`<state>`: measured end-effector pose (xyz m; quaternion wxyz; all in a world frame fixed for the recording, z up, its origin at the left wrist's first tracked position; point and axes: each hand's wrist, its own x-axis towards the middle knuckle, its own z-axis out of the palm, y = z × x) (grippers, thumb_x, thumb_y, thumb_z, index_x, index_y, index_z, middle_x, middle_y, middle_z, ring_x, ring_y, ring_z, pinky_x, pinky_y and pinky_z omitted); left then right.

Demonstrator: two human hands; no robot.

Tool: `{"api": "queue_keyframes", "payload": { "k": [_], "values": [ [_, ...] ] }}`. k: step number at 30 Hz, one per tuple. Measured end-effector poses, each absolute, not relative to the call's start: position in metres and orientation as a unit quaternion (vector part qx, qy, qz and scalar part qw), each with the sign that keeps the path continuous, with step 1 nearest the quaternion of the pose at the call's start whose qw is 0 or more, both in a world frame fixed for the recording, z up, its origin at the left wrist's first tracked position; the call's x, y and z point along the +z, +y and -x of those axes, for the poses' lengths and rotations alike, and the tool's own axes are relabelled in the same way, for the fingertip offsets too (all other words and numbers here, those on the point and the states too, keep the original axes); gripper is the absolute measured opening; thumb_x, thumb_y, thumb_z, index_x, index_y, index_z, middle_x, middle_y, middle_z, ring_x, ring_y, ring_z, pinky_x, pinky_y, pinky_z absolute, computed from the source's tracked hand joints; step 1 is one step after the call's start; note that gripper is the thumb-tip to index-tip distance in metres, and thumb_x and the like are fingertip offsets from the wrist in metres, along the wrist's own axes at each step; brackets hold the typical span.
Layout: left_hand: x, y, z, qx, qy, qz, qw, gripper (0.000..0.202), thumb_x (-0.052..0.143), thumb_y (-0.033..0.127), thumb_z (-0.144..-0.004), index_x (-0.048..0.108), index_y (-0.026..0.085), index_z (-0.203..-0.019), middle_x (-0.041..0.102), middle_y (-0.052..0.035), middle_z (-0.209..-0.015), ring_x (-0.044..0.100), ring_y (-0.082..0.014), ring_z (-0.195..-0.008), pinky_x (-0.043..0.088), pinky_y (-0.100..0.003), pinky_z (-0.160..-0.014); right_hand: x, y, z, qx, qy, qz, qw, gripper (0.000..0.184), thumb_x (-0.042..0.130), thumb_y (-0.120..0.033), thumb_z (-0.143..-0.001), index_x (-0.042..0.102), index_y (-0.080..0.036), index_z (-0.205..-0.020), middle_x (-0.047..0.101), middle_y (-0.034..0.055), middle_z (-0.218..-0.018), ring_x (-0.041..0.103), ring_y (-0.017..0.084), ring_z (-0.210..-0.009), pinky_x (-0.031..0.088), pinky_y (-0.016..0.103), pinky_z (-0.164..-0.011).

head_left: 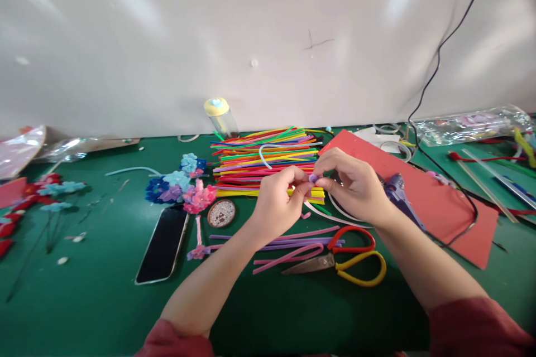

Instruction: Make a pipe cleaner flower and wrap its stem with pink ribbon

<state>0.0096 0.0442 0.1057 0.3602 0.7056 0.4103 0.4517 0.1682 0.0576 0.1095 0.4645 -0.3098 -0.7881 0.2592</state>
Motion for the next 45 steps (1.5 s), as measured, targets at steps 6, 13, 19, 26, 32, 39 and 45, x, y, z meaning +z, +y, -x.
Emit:
{"api": "queue_keyframes", "payload": {
  "k": [6,13,19,26,32,39,45],
  "values": [
    [0.100,0.046,-0.009,0.427,0.424,-0.779,0.175,0.012,0.050,0.008,-0.076,0.049,0.018,-0.068,0.059,0.0009,-0.060,0.056,-0.0124,-0.055,0.040,-0.022,-0.053,0.111,0.056,-0.164,0.234,-0.788,0.376,0.427,0.011,0.053,-0.010,-0.078,0.053,-0.019,-0.071,0.057,0.0008,-0.071,0.051,0.014,-0.070,0.041,0.027,-0.061],
    [0.089,0.052,-0.011,0.416,0.396,-0.818,-0.013,0.013,0.046,0.006,-0.078,0.048,0.018,-0.071,0.061,-0.0055,-0.078,0.057,-0.0183,-0.077,0.042,-0.031,-0.070,0.106,0.059,-0.160,0.320,-0.749,0.424,0.396,0.009,0.049,-0.014,-0.079,0.049,-0.018,-0.070,0.053,-0.0002,-0.067,0.049,0.012,-0.064,0.041,0.025,-0.057],
    [0.083,0.054,-0.013,0.447,0.401,-0.792,-0.113,0.015,0.045,0.004,-0.076,0.047,0.017,-0.068,0.056,-0.0099,-0.093,0.053,-0.0194,-0.086,0.034,-0.035,-0.077,0.099,0.062,-0.157,0.385,-0.705,0.421,0.422,0.010,0.051,-0.017,-0.076,0.052,-0.018,-0.066,0.046,0.0028,-0.081,0.048,0.013,-0.074,0.043,0.027,-0.061],
    [0.083,0.055,-0.015,0.463,0.397,-0.778,-0.152,0.017,0.047,0.007,-0.076,0.045,0.019,-0.064,0.058,-0.0066,-0.085,0.053,-0.0185,-0.080,0.032,-0.037,-0.079,0.102,0.062,-0.158,0.446,-0.674,0.420,0.413,0.019,0.060,-0.032,-0.074,0.053,-0.017,-0.063,0.043,0.0034,-0.085,0.046,0.013,-0.074,0.042,0.027,-0.062],
    [0.086,0.057,-0.011,0.512,0.354,-0.768,-0.152,0.016,0.047,0.005,-0.077,0.046,0.019,-0.067,0.055,-0.0054,-0.082,0.054,-0.0167,-0.079,0.035,-0.035,-0.074,0.104,0.056,-0.155,0.490,-0.659,0.368,0.436,0.032,0.053,-0.050,-0.078,0.048,-0.019,-0.072,0.041,0.0018,-0.078,0.043,0.014,-0.075,0.041,0.027,-0.064],
    [0.090,0.054,-0.008,0.501,0.335,-0.787,-0.135,0.018,0.048,0.004,-0.076,0.044,0.019,-0.067,0.056,-0.0039,-0.080,0.053,-0.0168,-0.080,0.034,-0.035,-0.073,0.105,0.056,-0.157,0.497,-0.666,0.349,0.433,0.033,0.056,-0.050,-0.076,0.050,-0.019,-0.068,0.042,0.0027,-0.080,0.044,0.016,-0.081,0.042,0.028,-0.064],
    [0.088,0.054,-0.008,0.474,0.335,-0.805,-0.122,0.018,0.045,0.003,-0.076,0.042,0.019,-0.069,0.061,-0.0038,-0.078,0.053,-0.0183,-0.081,0.034,-0.036,-0.075,0.104,0.059,-0.159,0.494,-0.662,0.339,0.449,0.030,0.063,-0.046,-0.072,0.052,-0.019,-0.065,0.040,0.0022,-0.082,0.044,0.014,-0.074,0.042,0.027,-0.059]
  ]
}}
